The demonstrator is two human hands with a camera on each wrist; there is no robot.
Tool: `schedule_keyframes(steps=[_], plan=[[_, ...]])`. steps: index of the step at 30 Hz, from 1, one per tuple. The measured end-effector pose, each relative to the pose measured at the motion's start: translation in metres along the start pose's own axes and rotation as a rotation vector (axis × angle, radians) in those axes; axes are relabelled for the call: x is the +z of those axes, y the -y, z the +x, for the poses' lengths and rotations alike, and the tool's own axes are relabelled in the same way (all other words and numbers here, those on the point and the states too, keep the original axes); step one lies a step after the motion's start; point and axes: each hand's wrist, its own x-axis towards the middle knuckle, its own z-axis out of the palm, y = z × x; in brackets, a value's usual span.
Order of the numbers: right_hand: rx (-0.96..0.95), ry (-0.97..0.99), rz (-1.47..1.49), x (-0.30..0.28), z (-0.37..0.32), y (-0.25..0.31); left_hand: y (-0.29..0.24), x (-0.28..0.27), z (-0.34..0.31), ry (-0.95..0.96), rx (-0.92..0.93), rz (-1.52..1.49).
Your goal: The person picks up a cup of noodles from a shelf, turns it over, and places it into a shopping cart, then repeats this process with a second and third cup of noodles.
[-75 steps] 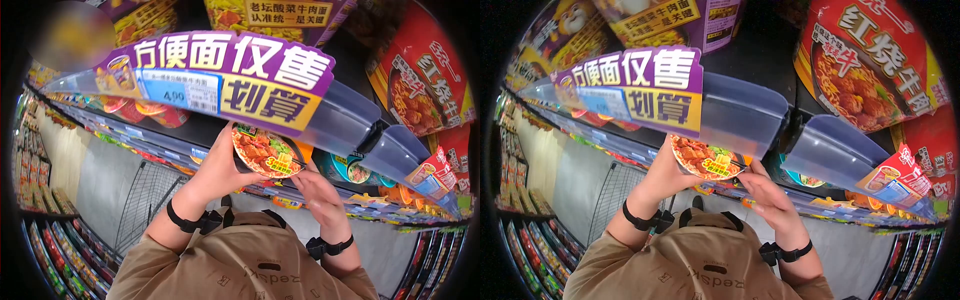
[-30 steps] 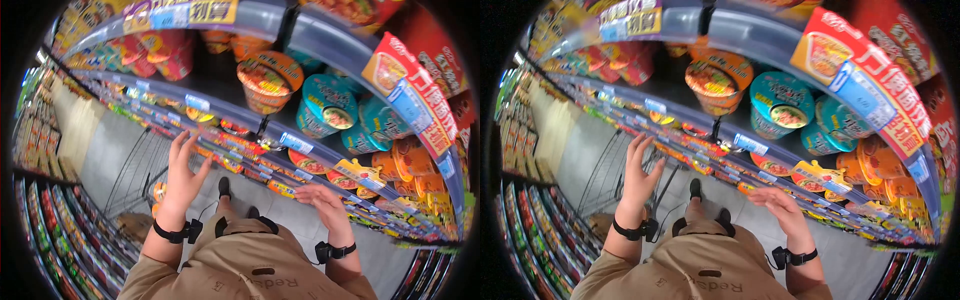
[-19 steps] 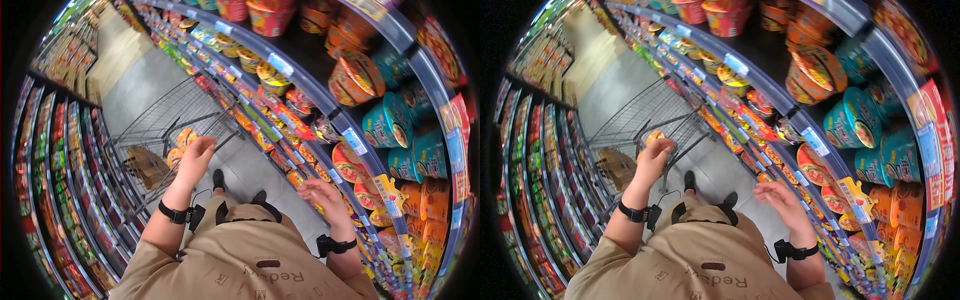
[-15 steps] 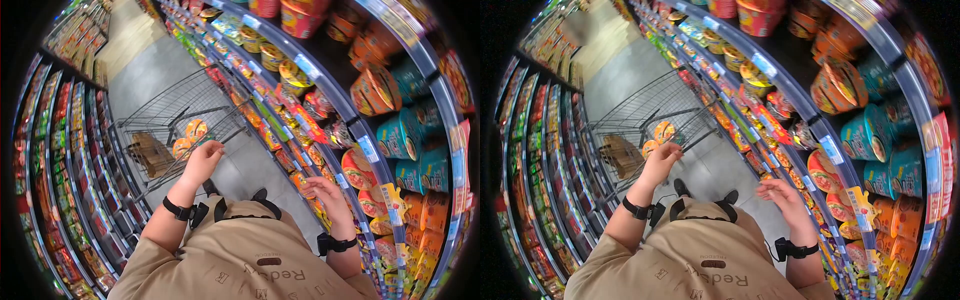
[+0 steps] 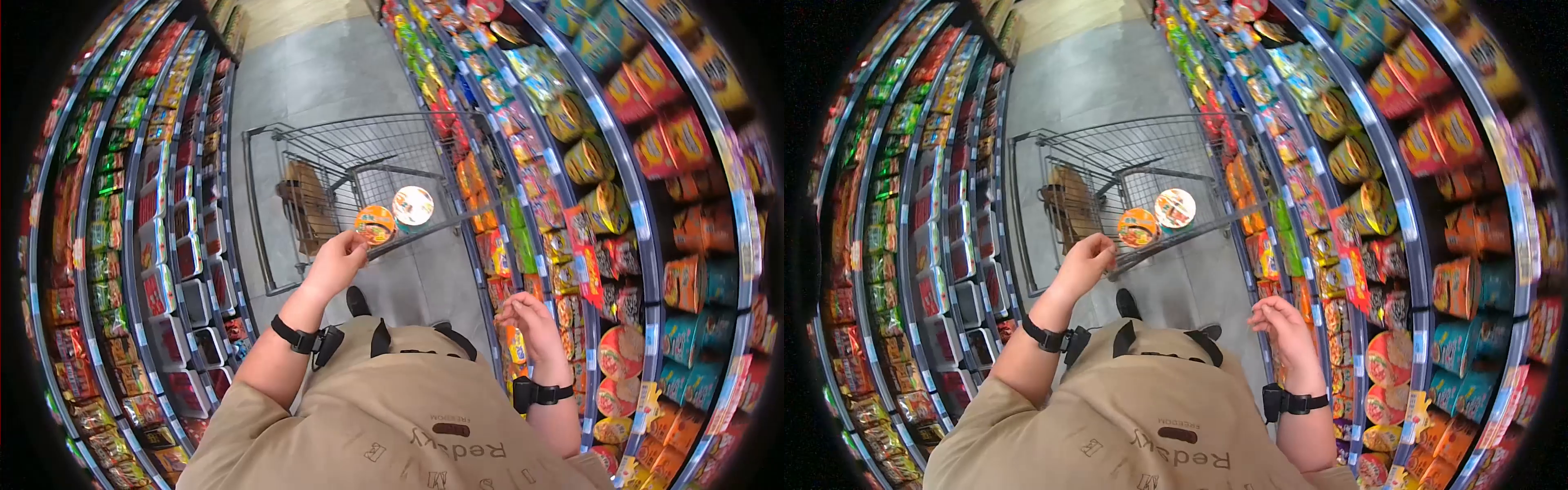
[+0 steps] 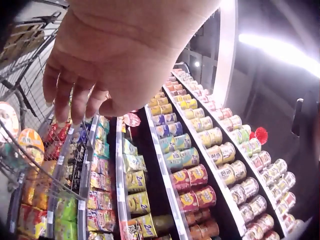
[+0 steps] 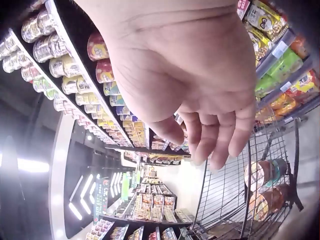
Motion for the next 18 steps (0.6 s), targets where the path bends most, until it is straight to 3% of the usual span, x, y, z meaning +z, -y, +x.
schedule_keyframes(steps=[9,14,18], plan=[[0.127,-0.022,-0.052,0.069,0.088,0.007,0.059,-0.079,0.043,-0.036,-0.054,-0.076],[0.192,-0.047,-0.042,0.073,0.131,-0.005,0.073,-0.081,0.077,0.026,-0.094,-0.003],[0.275,-0.049,-0.065,0.049,0.189,-0.015,0.093,-0.065,0.123,0.101,-0.233,0.013]])
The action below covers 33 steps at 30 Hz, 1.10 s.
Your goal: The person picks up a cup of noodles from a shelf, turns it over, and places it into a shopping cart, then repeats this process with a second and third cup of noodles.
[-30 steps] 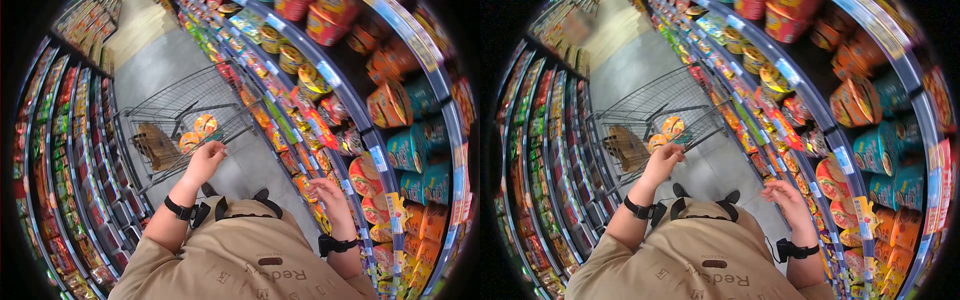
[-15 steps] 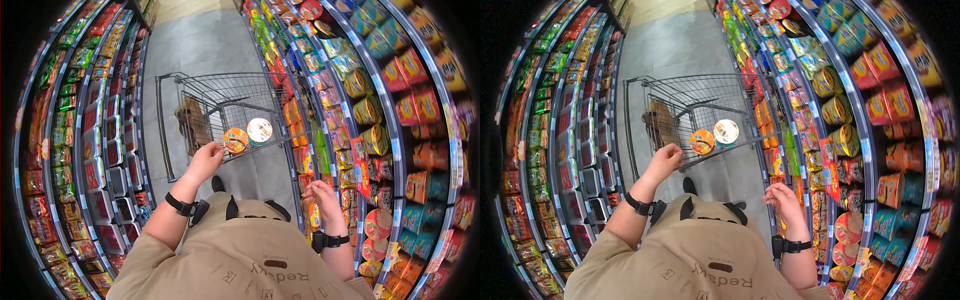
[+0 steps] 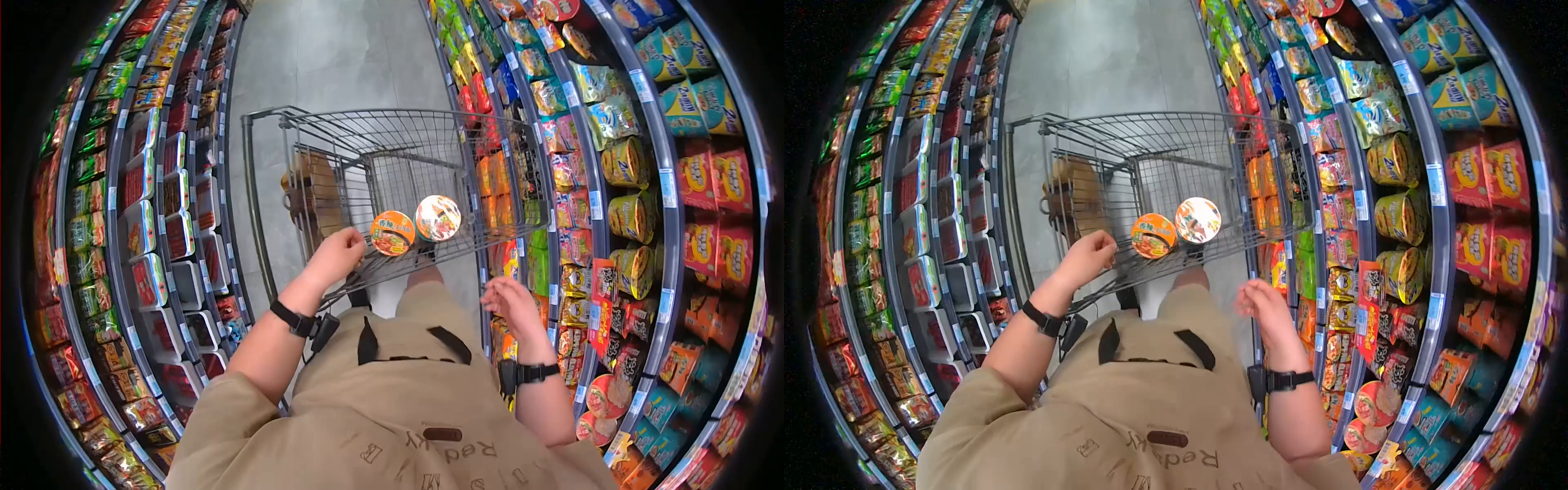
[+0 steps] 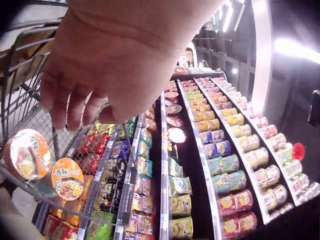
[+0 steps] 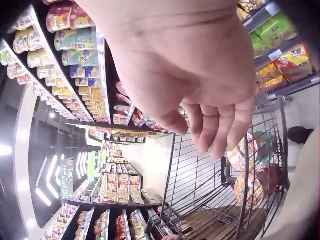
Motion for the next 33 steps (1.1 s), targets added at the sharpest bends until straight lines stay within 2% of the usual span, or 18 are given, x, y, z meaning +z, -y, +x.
schedule_keyframes(steps=[4,6,7,8,10,12,14,16,17,18,19,20,22,24,26,28,33], plan=[[0.026,0.106,-0.032,-0.004,0.078,0.041,0.004,0.028,0.052,0.033,-0.073,-0.103],[0.071,0.141,-0.008,-0.001,0.122,0.059,-0.005,0.038,0.072,0.033,-0.168,-0.134],[0.094,0.156,0.016,-0.001,0.142,0.064,-0.004,0.045,0.084,0.018,-0.28,-0.185],[0.093,0.165,0.018,-0.001,0.163,0.064,-0.004,0.052,0.099,0.003,-0.382,-0.236],[0.269,0.115,-0.015,-0.005,0.21,0.051,0.024,0.068,0.139,0.007,-0.413,-0.286],[0.331,0.093,-0.1,-0.003,0.242,0.039,0.038,0.081,0.161,0.002,-0.552,-0.458],[0.404,0.062,-0.178,-0.007,0.272,0.019,0.039,0.098,0.18,-0.041,-0.584,-0.503],[0.499,0.111,-0.479,-0.014,0.295,-0.001,0.048,0.117,0.2,-0.096,-0.557,-0.345],[0.518,0.109,-0.473,-0.018,0.298,-0.006,0.047,0.124,0.206,-0.087,-0.573,-0.228],[0.511,0.202,-0.514,-0.02,0.3,-0.007,0.047,0.132,0.211,-0.077,-0.584,-0.224],[0.496,0.297,-0.555,-0.022,0.306,-0.006,0.047,0.139,0.219,-0.022,-0.518,0.039],[0.499,0.296,-0.553,-0.022,0.31,-0.006,0.047,0.145,0.226,0.032,-0.443,0.299],[0.5,0.302,-0.527,-0.023,0.309,-0.008,0.031,0.158,0.229,0.035,-0.407,0.349],[0.48,0.287,-0.552,-0.028,0.313,-0.009,0.013,0.165,0.229,0.036,-0.332,0.6],[0.438,0.352,-0.648,-0.037,0.324,-0.023,0.002,0.167,0.229,0.046,-0.387,0.602],[0.432,0.358,-0.639,-0.039,0.328,-0.028,0.01,0.173,0.224,-0.021,-0.327,0.592],[0.394,0.349,-0.614,-0.038,0.327,-0.034,0.011,0.165,0.222,0.006,-0.282,0.579]])
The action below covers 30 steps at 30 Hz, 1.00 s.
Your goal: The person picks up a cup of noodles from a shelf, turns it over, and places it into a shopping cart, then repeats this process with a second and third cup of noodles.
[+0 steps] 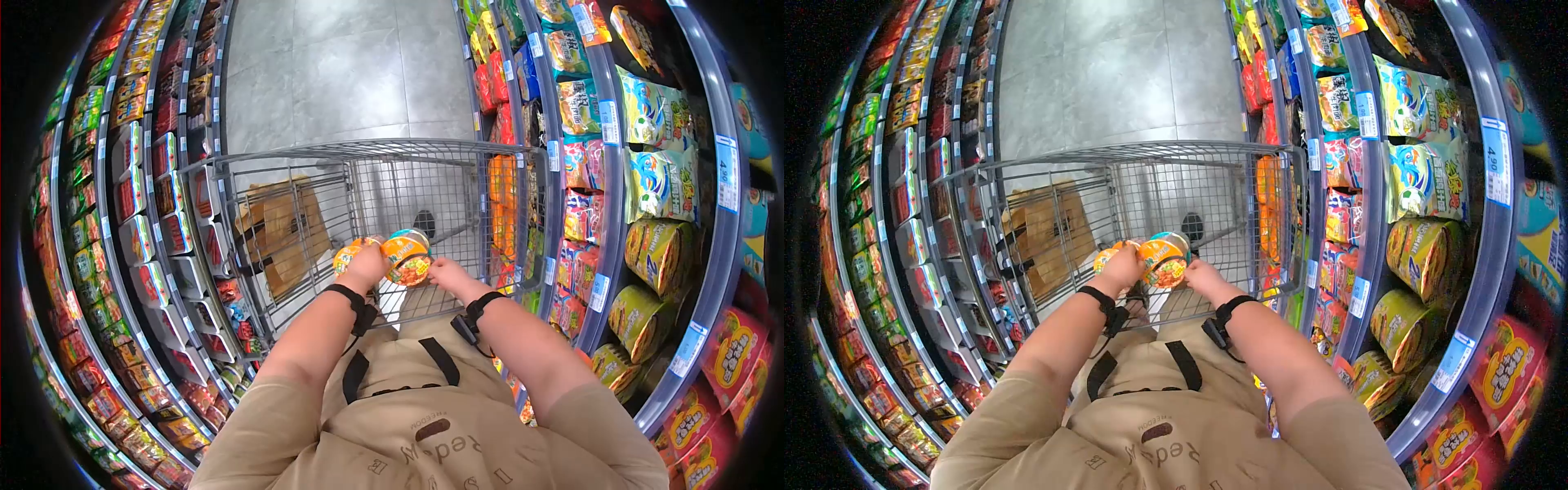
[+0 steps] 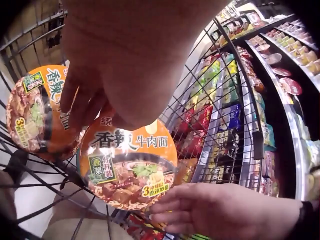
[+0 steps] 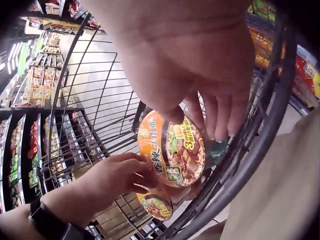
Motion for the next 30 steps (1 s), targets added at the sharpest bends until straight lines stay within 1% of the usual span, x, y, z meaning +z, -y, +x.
schedule_keyframes(steps=[1,2,3,5,6,8,9,11,12,13,15,16,19,20,22,23,25,26,28,29,30], plan=[[-0.021,-0.01,-0.001,0.001,-0.003,0.0,-0.002,-0.007,-0.005,0.043,0.005,-0.011],[-0.044,-0.022,-0.002,0.001,-0.006,0.0,-0.002,-0.009,-0.01,0.034,0.011,-0.009],[-0.054,-0.029,-0.003,0.002,-0.003,-0.008,0.002,-0.006,-0.013,-0.006,0.057,-0.017],[-0.213,-0.163,-0.178,0.002,0.012,-0.03,0.001,-0.011,-0.023,-0.06,0.121,-0.023],[-0.226,-0.178,-0.181,0.002,0.004,-0.025,-0.003,-0.019,-0.033,-0.059,0.152,-0.018],[-0.338,-0.381,-0.361,0.006,-0.03,-0.003,-0.006,-0.024,-0.047,-0.09,0.222,-0.025],[-0.346,-0.402,-0.363,0.008,-0.05,0.01,-0.01,-0.035,-0.058,-0.101,0.242,-0.024],[-0.349,-0.426,-0.373,0.014,-0.094,0.039,-0.023,-0.067,-0.092,-0.049,0.237,-0.084],[-0.416,-0.459,-0.328,0.019,-0.112,0.043,-0.02,-0.07,-0.102,-0.108,0.246,-0.092],[-0.423,-0.474,-0.333,0.024,-0.127,0.046,-0.023,-0.082,-0.119,-0.117,0.26,-0.094],[-0.473,-0.46,-0.284,0.036,-0.16,0.051,-0.022,-0.107,-0.157,-0.136,0.312,-0.184],[-0.576,-0.441,-0.125,0.051,-0.186,0.054,-0.017,-0.113,-0.175,-0.187,0.437,-0.226],[-0.523,-0.362,0.167,0.088,-0.245,0.046,-0.008,-0.131,-0.24,-0.16,0.564,-0.255],[-0.53,-0.372,0.171,0.1,-0.26,0.038,-0.001,-0.133,-0.26,-0.161,0.576,-0.249],[-0.541,-0.317,0.302,0.125,-0.287,0.017,0.013,-0.13,-0.293,-0.256,0.783,-0.05],[-0.537,-0.334,0.317,0.139,-0.299,0.006,0.019,-0.125,-0.305,-0.241,0.799,-0.045],[-0.539,-0.318,0.422,0.166,-0.324,-0.012,0.027,-0.116,-0.324,-0.243,0.942,-0.107],[-0.537,-0.335,0.435,0.18,-0.337,-0.02,0.029,-0.113,-0.335,-0.228,0.958,-0.103],[-0.543,-0.327,0.587,0.201,-0.363,-0.037,0.026,-0.112,-0.357,-0.064,1.02,-0.223],[-0.557,-0.343,0.605,0.208,-0.376,-0.047,0.022,-0.111,-0.368,-0.054,1.039,-0.206],[-0.57,-0.33,0.65,0.212,-0.388,-0.056,0.016,-0.111,-0.38,-0.014,1.098,-0.198]])
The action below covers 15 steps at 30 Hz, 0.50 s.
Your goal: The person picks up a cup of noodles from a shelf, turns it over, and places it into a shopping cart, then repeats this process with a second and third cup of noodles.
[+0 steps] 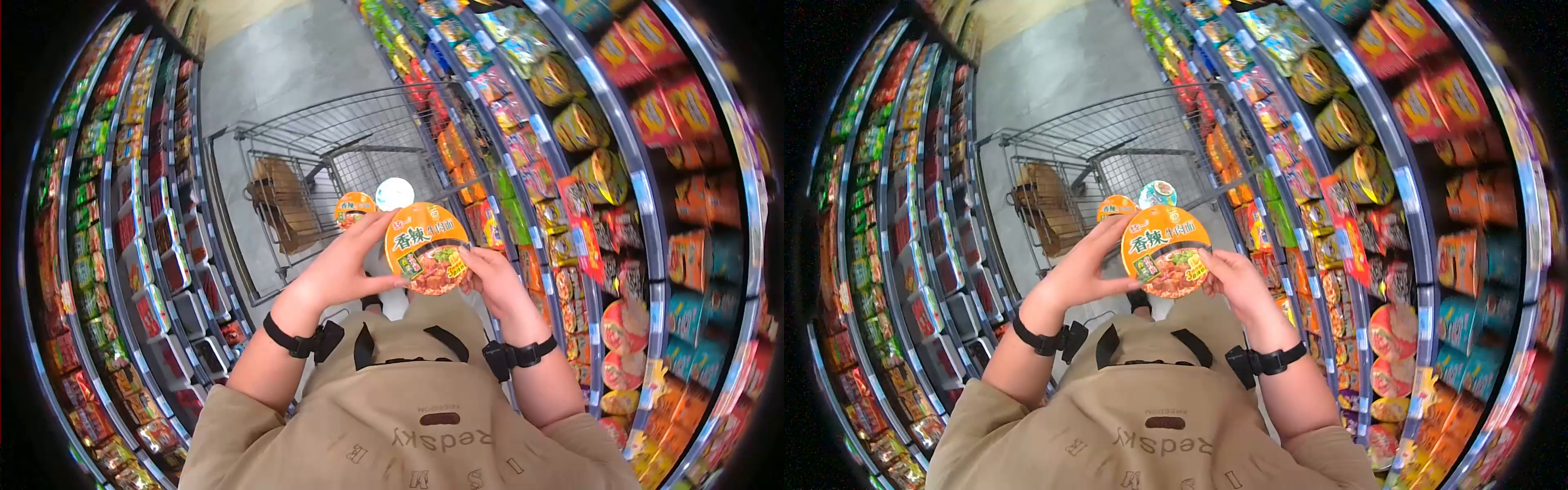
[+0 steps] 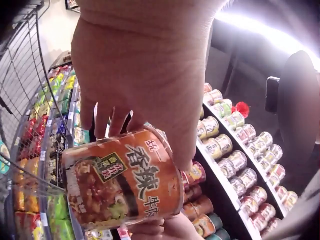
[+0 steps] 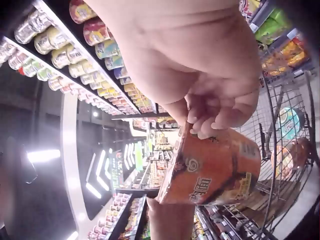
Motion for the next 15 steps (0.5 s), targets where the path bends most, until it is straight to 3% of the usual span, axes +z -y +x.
schedule_keyframes(steps=[2,5,8,13,15], plan=[[-0.033,-0.005,0.067,-0.01,-0.032,0.001,-0.02,0.011,0.002,0.097,0.054,0.012],[-0.05,0.046,0.235,-0.037,-0.077,0.002,-0.061,0.04,0.007,0.099,0.135,0.124],[-0.164,0.289,0.313,-0.074,-0.119,-0.008,-0.08,0.081,0.02,0.14,0.159,0.004],[-0.275,0.18,0.278,-0.144,-0.207,-0.025,-0.128,0.156,0.049,0.274,0.056,-0.276],[-0.377,0.112,0.194,-0.183,-0.255,-0.043,-0.155,0.209,0.063,0.329,0.125,-0.402]])
